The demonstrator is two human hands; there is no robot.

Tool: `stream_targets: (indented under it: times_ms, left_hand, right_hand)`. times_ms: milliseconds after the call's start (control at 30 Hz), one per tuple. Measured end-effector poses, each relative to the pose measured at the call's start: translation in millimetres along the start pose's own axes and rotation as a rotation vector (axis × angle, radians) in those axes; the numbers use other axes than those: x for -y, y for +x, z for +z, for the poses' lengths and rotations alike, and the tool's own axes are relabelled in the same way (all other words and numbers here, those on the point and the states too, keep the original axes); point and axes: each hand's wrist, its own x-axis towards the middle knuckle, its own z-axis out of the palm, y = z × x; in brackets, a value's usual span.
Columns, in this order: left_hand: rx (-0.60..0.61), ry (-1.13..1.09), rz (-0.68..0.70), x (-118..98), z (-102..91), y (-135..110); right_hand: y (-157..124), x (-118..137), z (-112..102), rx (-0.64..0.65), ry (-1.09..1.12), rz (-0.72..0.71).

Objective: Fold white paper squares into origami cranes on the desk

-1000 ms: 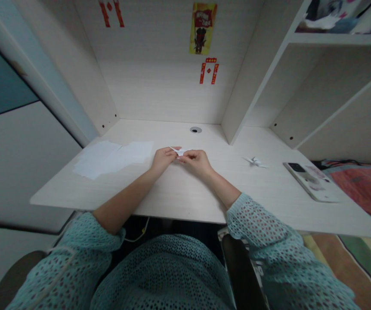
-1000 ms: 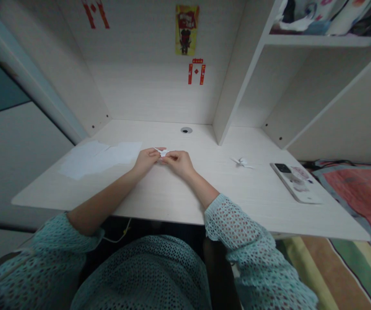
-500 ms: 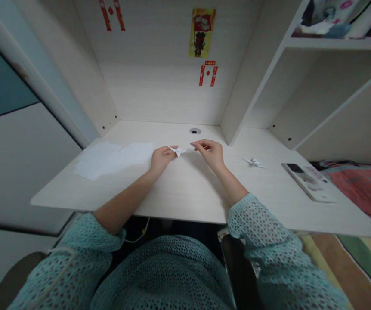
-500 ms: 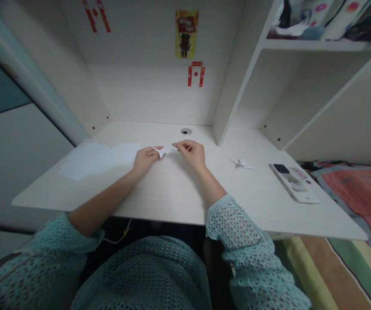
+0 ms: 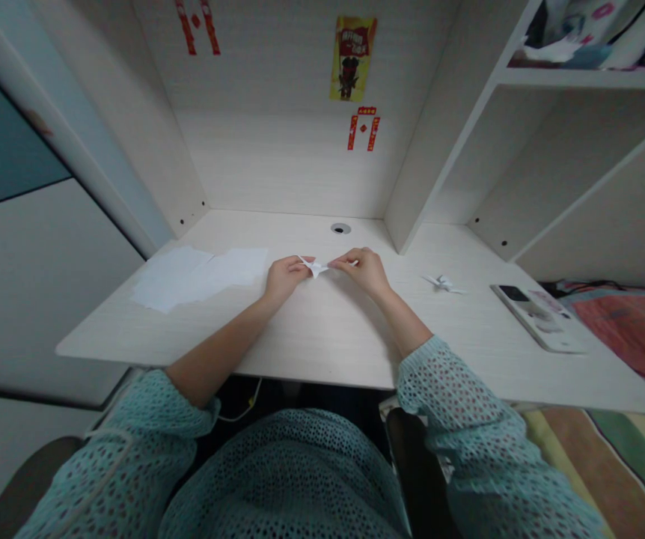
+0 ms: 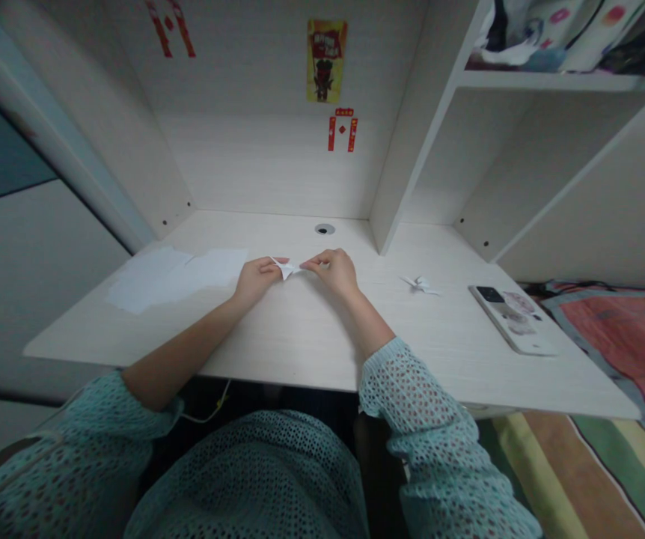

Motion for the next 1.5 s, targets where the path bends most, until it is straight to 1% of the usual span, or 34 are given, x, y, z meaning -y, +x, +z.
stream_targets:
  times_ms: [100, 200, 267, 333, 367, 467, 533, 567, 667, 733, 800, 867, 933, 1033, 1100, 1200, 1300, 1367, 1500]
  left_hand:
    - [0.009, -0.01, 0.004, 0.6, 0.4, 0.5]
    - [0.026, -0.034, 0.014, 4.0, 0.5, 2.2]
    - [0.045, -0.058, 0.01, 7.1, -0.4, 3.3]
    - [0.061, -0.049, 0.01, 9.2, -2.8, 3.7]
    - [0.064, -0.013, 0.016, 9.5, -4.5, 3.5]
    - [0.048, 0.225, 0.07, 7.4, -11.4, 2.3]
    - [0.018, 0.432, 0.113, 5.2, -17.0, 2.0]
    - [0.0, 0.522, 0.126, 4.5, -20.0, 2.3]
    - [-0.048, 0.717, 0.121, 5.8, -29.1, 5.9]
    - [-0.054, 0.793, 0.103, 9.0, -34.3, 9.6]
    - [-0.038, 0.85, 0.087, 12.4, -37.6, 12.5]
    - [-0.022, 0.895, 0.067, 14.7, -38.9, 13.7]
    - [-0.044, 0.946, 0.052, 16.0, -39.1, 13.1]
    - [-0.112, 1.029, -0.008, 17.9, -42.0, 12.3]
    - [-0.13, 1.066, -0.104, 20.3, -47.9, 13.9]
    - [-0.135, 1.082, -0.233, 25.1, -62.0, 19.6]
    - [-0.159, 1.106, -0.301, 29.0, -76.1, 25.5]
    - [-0.159, 1.112, -0.336, 30.7, -81.9, 27.7]
    - [-0.118, 1.143, -0.358, 32.1, -84.2, 28.6]
  right_hand:
    - [-0.1, 0.6, 0.4, 0.04, -0.046, -0.03]
    - [0.7, 1.3, 1.0, 0.066, -0.14, -0.081]
    - [2.0, 2.2, -2.7, 0.073, -0.212, -0.122]
    - [2.9, 3.2, -13.6, 0.076, -0.294, -0.156]
    - [2.6, 3.3, -22.4, 0.07, -0.337, -0.162]
    - [-5.0, -4.0, -59.8, 0.082, -0.42, -0.199]
    - [-16.6, -20.2, -89.0, 0.092, -0.458, -0.23]
    - [-24.1, -32.5, -103.2, 0.113, -0.48, -0.243]
    - [-50.7, -81.9, -139.5, 0.124, -0.613, -0.249]
    - [-68.4, -116.0, -156.7, 0.095, -0.687, -0.248]
    - [-83.2, -142.1, -167.9, 0.053, -0.719, -0.231]
    - [-93.3, -156.4, -173.1, 0.026, -0.726, -0.206]
    - [-98.1, -160.5, -173.9, 0.04, -0.736, -0.184]
    - [-98.9, -158.3, -171.6, 0.068, -0.73, -0.151]
    - [-98.2, -158.1, -171.1, 0.058, -0.714, -0.134]
    - [-99.2, -162.3, -173.9, 0.027, -0.703, -0.107]
    - [-102.9, -167.1, -178.5, 0.005, -0.707, -0.096]
    - [-106.1, -168.0, -180.3, -0.017, -0.718, -0.074]
    - [-111.7, -159.9, -181.6, -0.037, -0.736, -0.049]
